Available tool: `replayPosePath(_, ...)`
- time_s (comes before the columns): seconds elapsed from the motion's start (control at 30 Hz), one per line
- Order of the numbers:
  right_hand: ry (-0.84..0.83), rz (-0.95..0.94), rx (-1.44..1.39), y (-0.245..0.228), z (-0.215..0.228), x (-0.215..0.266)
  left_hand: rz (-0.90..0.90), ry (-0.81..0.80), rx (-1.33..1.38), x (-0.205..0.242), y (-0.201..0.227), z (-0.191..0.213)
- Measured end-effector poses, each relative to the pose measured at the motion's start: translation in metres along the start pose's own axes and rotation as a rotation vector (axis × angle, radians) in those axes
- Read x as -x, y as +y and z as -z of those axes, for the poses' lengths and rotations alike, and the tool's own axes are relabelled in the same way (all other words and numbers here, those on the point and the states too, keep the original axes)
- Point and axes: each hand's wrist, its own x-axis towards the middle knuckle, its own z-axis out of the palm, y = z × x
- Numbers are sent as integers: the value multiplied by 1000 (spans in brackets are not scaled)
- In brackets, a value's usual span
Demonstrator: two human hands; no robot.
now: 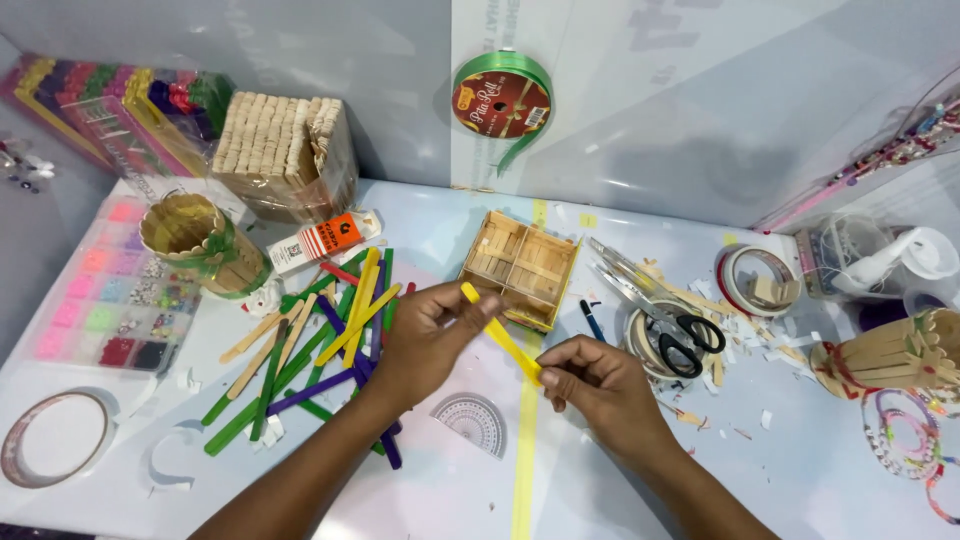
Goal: Assembling a decorative wooden box by marking, cutting, and gluing popsicle sticks onto a wooden frame.
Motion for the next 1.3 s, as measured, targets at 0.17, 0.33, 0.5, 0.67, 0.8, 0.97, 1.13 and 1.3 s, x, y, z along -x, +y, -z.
replayPosePath(0.17, 65, -6, -5, 0, 7, 2, 40, 183, 139, -6, -8, 8)
replayPosePath(0.33, 149, 66, 64, -4, 12, 3, 34, 326, 141, -11, -11, 13)
replayPosePath(0.5, 282, 105, 55, -4, 17, 2, 35, 442, 98, -11, -8, 15)
replayPosePath(0.67, 337, 65, 24, -9, 18, 1, -17, 474, 75, -9, -5, 15)
replayPosePath(0.8, 300, 99, 14, -8, 19, 0, -3, 477, 82, -10, 0, 14)
replayPosePath(0.97, 318, 133, 16, -11, 18, 0, -30, 382, 29, -18, -13, 27)
replayPosePath(1.13, 312, 133, 0, -7, 22, -1, 53, 328, -442, -21, 15, 73)
replayPosePath(1.3, 309, 120, -8, -5, 23, -3, 293, 273, -604, -18, 41, 95)
